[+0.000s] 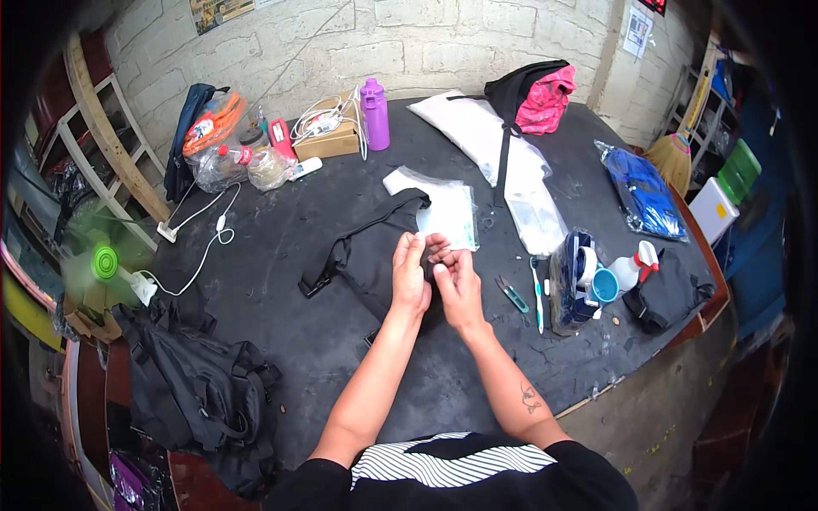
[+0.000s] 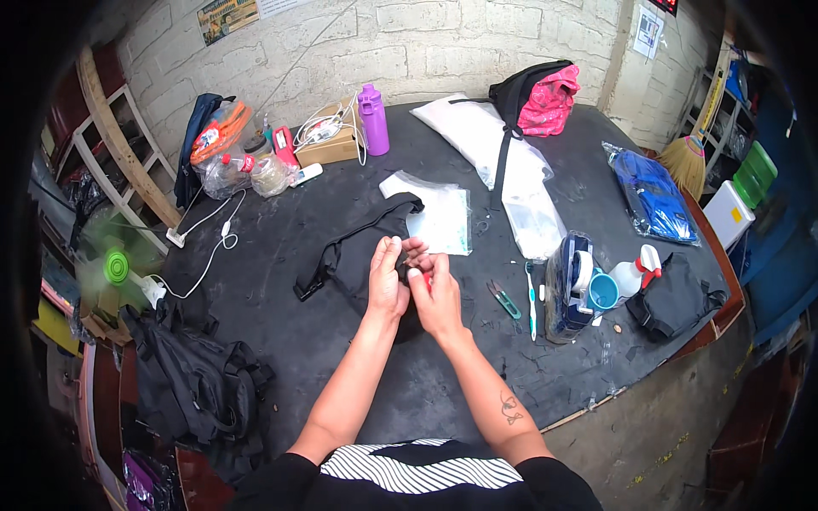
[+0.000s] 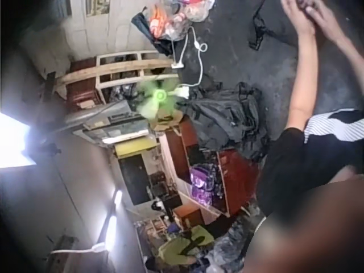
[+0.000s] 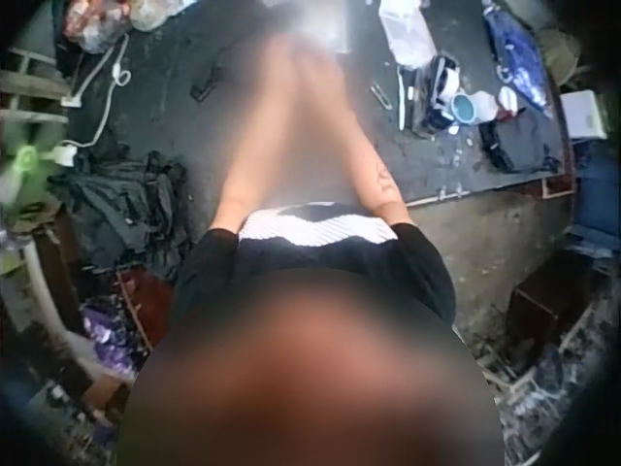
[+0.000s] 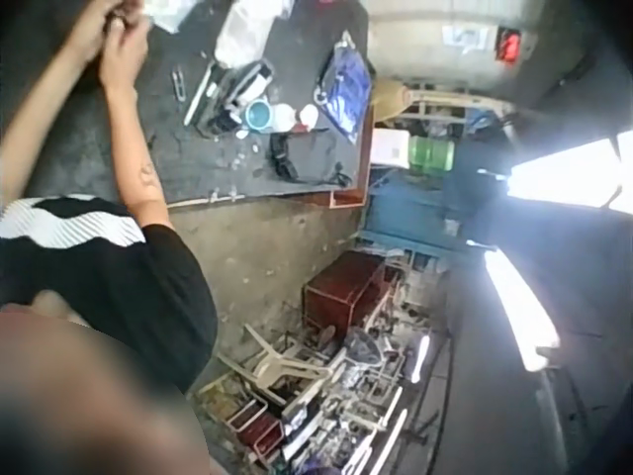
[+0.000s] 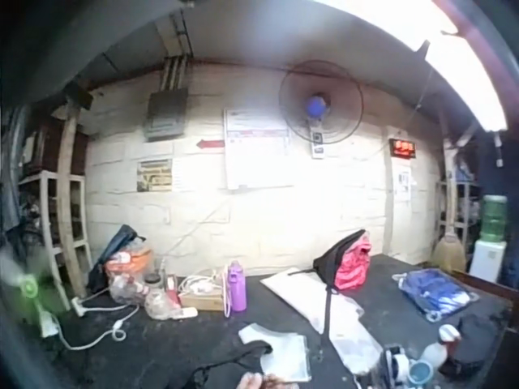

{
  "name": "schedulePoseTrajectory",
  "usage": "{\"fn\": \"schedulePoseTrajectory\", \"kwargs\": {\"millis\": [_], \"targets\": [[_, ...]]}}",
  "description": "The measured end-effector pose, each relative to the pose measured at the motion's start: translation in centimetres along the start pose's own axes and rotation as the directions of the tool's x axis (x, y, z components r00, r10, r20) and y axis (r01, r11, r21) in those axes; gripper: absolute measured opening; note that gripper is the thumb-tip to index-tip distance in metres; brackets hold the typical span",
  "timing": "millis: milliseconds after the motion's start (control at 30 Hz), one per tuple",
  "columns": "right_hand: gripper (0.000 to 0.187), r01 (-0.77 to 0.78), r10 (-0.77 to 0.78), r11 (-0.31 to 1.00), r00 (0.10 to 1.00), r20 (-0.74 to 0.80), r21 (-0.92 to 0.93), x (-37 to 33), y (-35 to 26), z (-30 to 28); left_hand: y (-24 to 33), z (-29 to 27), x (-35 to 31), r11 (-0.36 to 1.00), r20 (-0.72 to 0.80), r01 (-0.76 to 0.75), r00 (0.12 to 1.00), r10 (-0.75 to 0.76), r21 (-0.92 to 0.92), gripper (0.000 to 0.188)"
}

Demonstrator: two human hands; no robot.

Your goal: The recorder is inspecting a black leg bag, using a lighter to singe loose threads, and a toothbrush to clean it.

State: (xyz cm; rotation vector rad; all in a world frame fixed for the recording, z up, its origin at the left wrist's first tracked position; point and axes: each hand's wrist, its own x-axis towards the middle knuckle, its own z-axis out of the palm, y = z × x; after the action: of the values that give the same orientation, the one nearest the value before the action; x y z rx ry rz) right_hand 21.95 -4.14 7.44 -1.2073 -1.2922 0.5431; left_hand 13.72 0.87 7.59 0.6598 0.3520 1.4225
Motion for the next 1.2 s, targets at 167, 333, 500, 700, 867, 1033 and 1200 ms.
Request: {"fn": "schedulePoseTrajectory", "kwargs": {"millis": [167, 333, 500, 700, 867, 1033, 1200], "targets": [[0.026, 0.087, -0.099, 0.978, 0.994, -0.052, -0.192, 0.5, -0.5, 1.1, 0.4, 0.2, -0.2, 0.994, 0.061, 0.061, 0.997, -0.055, -0.088, 0.018], [0.026, 0.098, -0.110, 0.966, 0.993, -0.037, -0.237, 0.3, -0.8, 1.2, 0.5, -0.2, 0.0, 0.998, 0.017, 0.038, 0.999, -0.037, -0.044, 0.019], [0.026, 0.110, -0.124, 0.963, 0.991, -0.043, -0.245, 0.2, -1.3, 1.3, 0.5, -0.3, 0.1, 0.998, 0.035, 0.023, 0.999, -0.021, -0.057, 0.018], [0.026, 0.109, -0.122, 0.959, 0.992, -0.035, -0.260, 0.1, -1.3, 1.3, 0.5, -0.4, 0.0, 0.996, 0.024, 0.045, 0.999, -0.044, -0.078, 0.018], [0.024, 0.103, -0.117, 0.972, 0.991, -0.057, -0.211, 0.1, -0.6, 1.2, 0.7, 0.5, -0.3, 0.995, 0.035, 0.054, 0.998, -0.051, -0.084, 0.018], [0.014, -0.179, 0.188, 0.909, 0.982, 0.015, 0.375, 0.9, -0.2, 0.2, 0.0, -0.5, -0.4, 0.965, 0.136, -0.037, 0.991, 0.001, 0.260, 0.021], [0.014, -0.247, 0.303, 0.749, 0.953, 0.013, 0.614, 2.3, -1.1, -1.8, -1.1, 2.3, -2.1, 0.830, 0.087, -0.395, 0.915, 0.394, 0.393, 0.021]]}}
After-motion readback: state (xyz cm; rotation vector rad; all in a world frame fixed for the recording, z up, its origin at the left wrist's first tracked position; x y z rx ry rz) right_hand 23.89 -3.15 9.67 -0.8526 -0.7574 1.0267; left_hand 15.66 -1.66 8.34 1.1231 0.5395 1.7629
